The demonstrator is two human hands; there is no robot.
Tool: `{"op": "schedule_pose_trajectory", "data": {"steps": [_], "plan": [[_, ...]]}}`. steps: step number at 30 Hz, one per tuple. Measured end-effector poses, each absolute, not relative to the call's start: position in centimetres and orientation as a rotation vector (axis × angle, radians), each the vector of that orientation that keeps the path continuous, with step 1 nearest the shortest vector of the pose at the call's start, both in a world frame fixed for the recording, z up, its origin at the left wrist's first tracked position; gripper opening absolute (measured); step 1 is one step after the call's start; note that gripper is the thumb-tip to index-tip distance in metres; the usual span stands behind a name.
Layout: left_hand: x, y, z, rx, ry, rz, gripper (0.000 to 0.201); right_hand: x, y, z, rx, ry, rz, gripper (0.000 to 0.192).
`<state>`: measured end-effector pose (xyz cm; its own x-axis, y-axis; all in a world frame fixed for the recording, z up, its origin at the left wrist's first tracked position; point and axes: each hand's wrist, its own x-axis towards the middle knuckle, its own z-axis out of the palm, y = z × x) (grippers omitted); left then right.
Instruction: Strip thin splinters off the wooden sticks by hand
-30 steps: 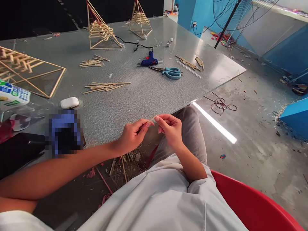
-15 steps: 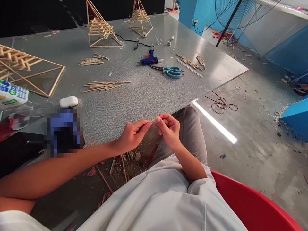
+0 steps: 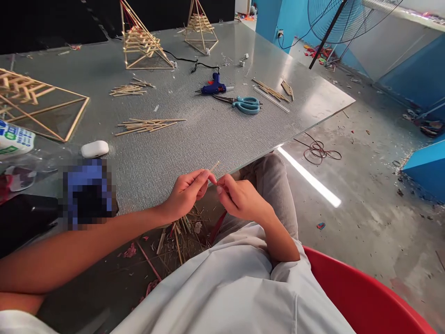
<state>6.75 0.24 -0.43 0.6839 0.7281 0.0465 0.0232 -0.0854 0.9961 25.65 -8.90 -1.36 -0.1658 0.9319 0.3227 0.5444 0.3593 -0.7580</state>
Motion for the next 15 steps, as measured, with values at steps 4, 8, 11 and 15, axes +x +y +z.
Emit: {"op": "schedule_pose_trajectory", "data": {"steps": [4, 8, 11, 15], "plan": [[6.8, 0.2, -0.1, 1.525, 0.633, 0.64, 0.053, 25.9, -9.2, -1.3, -1.459, -2.075, 0.527, 0.03], [6.8, 0.1, 0.1, 1.558, 0.649, 0.635, 0.052, 25.8, -8.9, -2.1, -1.563, -2.088, 0.541, 0.005], [6.7, 0.0, 0.2, 1.641, 0.655, 0.635, 0.049, 26.2, -8.7, -1.9, -1.537, -1.888, 0.628, 0.016], [6.8, -0.1, 0.6, 1.755, 0.598, 0.62, 0.052, 27.0, -8.5, -1.2, -1.213, -1.582, 0.975, 0.027]]}}
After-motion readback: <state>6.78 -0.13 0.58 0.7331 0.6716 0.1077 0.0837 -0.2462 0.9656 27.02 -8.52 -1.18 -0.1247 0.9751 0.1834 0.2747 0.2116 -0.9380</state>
